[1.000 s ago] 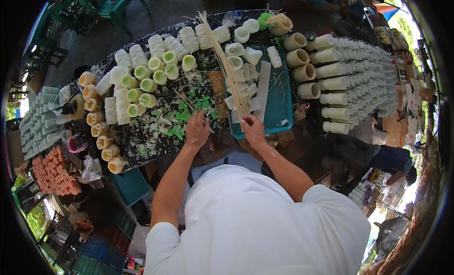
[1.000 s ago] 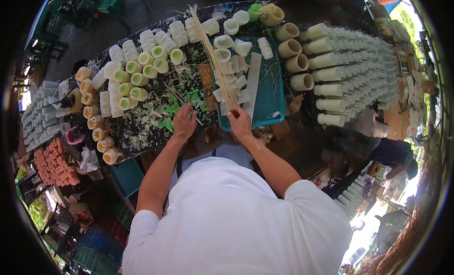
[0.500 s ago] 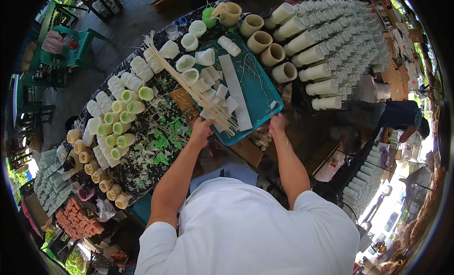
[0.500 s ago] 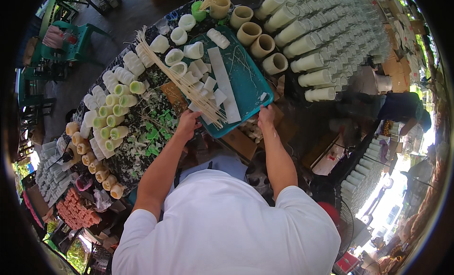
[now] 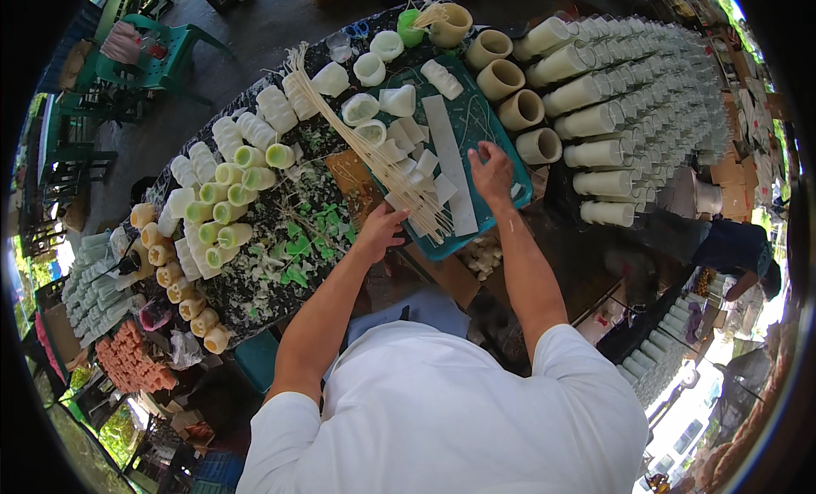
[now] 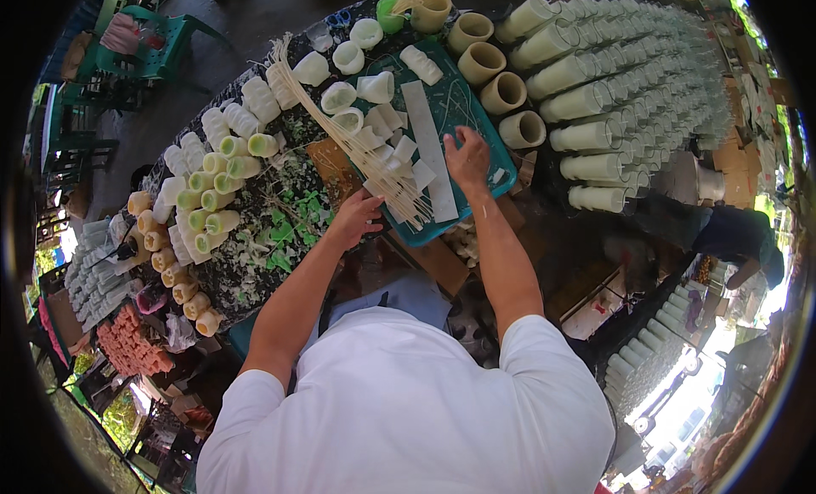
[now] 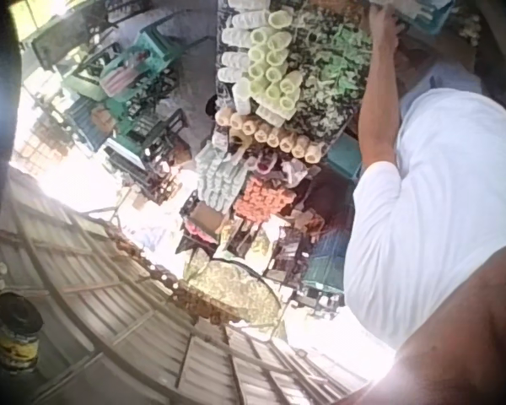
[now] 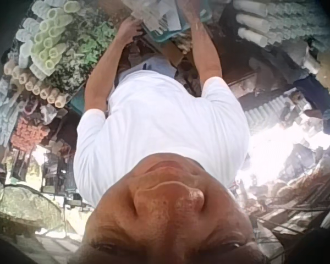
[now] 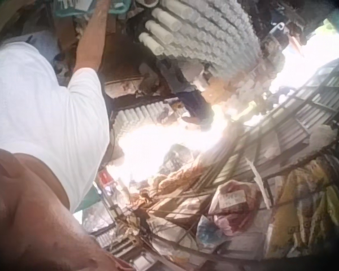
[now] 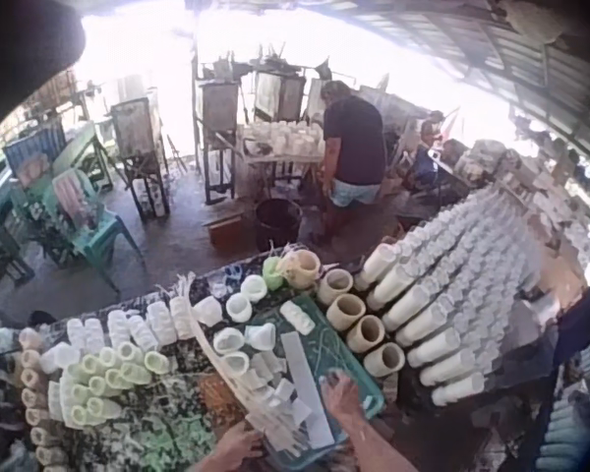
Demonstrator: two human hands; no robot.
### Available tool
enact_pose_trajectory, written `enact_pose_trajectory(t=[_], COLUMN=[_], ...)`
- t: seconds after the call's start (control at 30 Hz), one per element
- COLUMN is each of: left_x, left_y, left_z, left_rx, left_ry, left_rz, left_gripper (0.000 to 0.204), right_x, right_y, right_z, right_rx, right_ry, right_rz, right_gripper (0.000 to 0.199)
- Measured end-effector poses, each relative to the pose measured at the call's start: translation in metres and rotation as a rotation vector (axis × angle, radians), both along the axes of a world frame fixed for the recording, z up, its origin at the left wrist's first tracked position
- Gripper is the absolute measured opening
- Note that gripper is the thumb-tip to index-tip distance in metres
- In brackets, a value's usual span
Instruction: The person assembles decorative candles by inserting wicks into cylindrical wax bodies, wrapping them with string, and arranging them on a table. They also use a sanding block to smooth the surface of several candles and place finished units into a cardboard box.
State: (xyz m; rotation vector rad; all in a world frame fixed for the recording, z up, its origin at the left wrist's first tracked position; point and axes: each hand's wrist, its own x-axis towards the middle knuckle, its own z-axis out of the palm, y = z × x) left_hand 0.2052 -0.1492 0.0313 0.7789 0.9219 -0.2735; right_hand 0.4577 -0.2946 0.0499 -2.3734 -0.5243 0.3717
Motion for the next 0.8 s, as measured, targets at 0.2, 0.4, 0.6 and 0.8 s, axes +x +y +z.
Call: enact_pose_trajectory(t=[0.2,0.4,0.6,0.8], left_x=[-0.064,-0.153,-0.169,-0.132], left_y=[-0.003,-0.03,-0.046,-0.028], left_z=[0.029,0.063,0.097,0.168], left_rx=[0.519,0.643,0.681,0.949], left_ry=[0.065,0.132,0.071,-0.34], left_rz=[-0.219,-0.16,-0.065,0.085], left_gripper=[0.069,0.057,0.054,0.066], right_x=[0.106,0.115,-0.015,-0.143], right_y=[0.149,0.126,0.06,0.04], right_z=[-0.034,-0.037,0.069,0.128], right_rx=[-0.298,0.157,0.999,1.004], right_ry=[-0.37,-0.262,0.704,0.925], right_rz=[0.149,0.322,0.414,0.44], right_gripper=[0.056,0.059,0.066,0.069])
